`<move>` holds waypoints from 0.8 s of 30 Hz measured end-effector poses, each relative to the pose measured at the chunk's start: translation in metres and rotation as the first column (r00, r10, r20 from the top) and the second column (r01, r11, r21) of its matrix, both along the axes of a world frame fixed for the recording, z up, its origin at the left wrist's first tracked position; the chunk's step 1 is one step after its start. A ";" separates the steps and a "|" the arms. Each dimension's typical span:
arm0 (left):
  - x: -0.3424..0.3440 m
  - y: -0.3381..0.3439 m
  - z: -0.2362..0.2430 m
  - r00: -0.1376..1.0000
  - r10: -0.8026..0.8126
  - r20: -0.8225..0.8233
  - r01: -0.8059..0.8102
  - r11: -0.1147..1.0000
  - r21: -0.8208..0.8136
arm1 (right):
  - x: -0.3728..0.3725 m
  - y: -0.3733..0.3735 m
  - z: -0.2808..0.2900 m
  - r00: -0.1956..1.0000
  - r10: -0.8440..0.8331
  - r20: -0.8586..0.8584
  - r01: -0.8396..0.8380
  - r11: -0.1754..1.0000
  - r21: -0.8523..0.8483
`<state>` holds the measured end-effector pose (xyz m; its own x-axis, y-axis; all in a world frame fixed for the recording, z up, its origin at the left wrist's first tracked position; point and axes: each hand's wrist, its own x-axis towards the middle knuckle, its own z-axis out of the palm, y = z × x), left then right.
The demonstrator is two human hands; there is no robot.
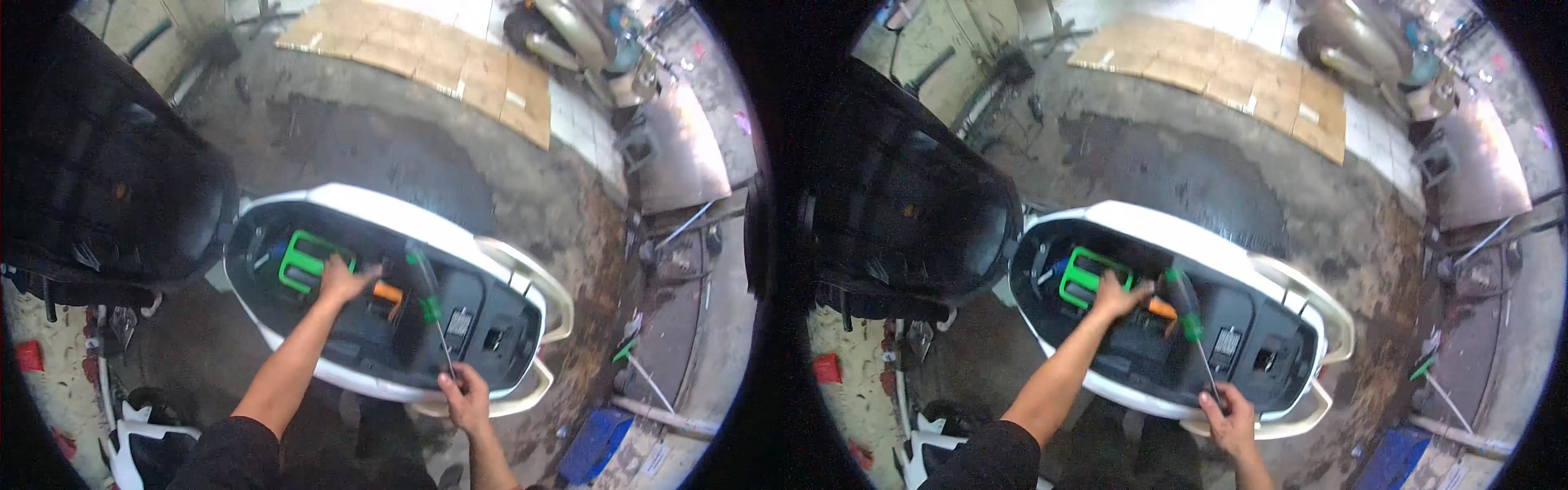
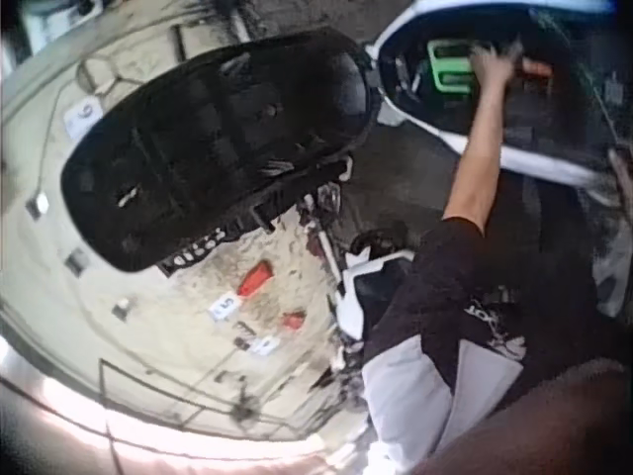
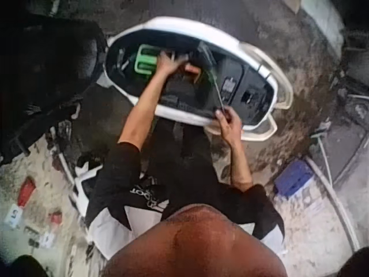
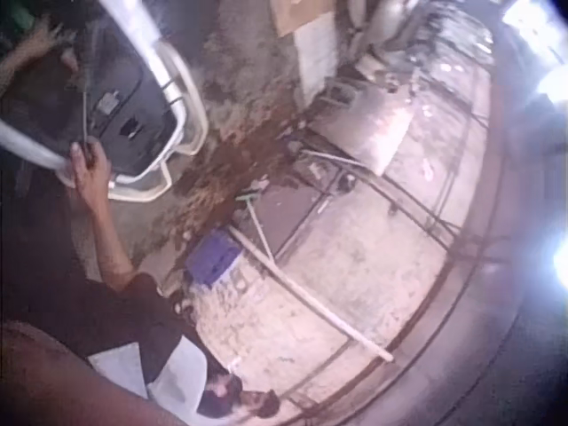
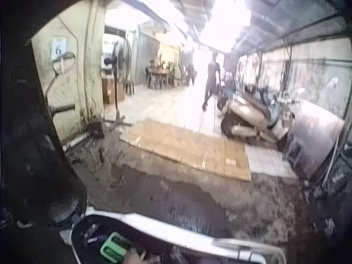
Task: The person works on the internal components of a white electric scooter by hand and using a screwdriver. The person first manipulates a fuse and wiring harness near the battery, then picks up a green-handled screwdriver to tighten or loosen a screw on a component within the storage compartment before setting the tool down.
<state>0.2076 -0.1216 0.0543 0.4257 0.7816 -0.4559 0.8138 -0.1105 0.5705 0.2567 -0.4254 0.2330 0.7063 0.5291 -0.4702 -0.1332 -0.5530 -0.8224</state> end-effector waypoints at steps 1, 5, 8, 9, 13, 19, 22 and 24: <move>0.010 -0.016 -0.017 0.985 -0.131 -0.110 0.129 0.991 -0.029 | 0.002 -0.024 -0.027 0.997 -0.073 0.020 0.072 0.996 0.043; -0.007 -0.005 -0.035 0.963 -0.186 -0.196 0.170 0.981 -0.092 | -0.004 -0.017 -0.036 0.970 -0.089 -0.225 0.094 0.996 0.012; 0.008 -0.002 -0.028 0.949 -0.192 -0.249 0.165 0.978 -0.125 | -0.011 -0.020 -0.045 0.997 -0.048 -0.053 0.054 0.990 0.129; 0.003 0.002 -0.031 0.944 -0.196 -0.266 0.158 0.975 -0.158 | -0.011 -0.021 -0.044 0.996 -0.009 -0.087 0.011 1.000 0.016; 0.019 -0.022 -0.029 0.939 -0.160 -0.304 0.166 0.986 -0.005 | -0.015 -0.019 -0.034 0.995 -0.067 -0.072 0.072 0.994 0.082; 0.010 -0.018 -0.028 0.944 -0.151 -0.294 0.153 0.988 -0.018 | -0.013 -0.023 -0.042 0.993 -0.064 -0.097 0.074 0.993 0.095; 0.005 -0.014 -0.025 0.953 -0.180 -0.243 0.179 0.984 -0.026 | -0.014 -0.018 -0.037 0.984 -0.075 -0.159 0.094 0.989 0.117; 0.003 -0.021 -0.034 0.948 -0.198 -0.248 0.193 0.980 -0.042 | -0.014 -0.013 -0.026 0.997 -0.052 -0.055 0.054 0.998 0.036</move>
<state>0.2110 -0.1427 0.0201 0.4400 0.6860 -0.5795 0.8940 -0.2740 0.3545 0.2426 -0.4389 0.2074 0.7078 0.5094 -0.4894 -0.2065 -0.5133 -0.8330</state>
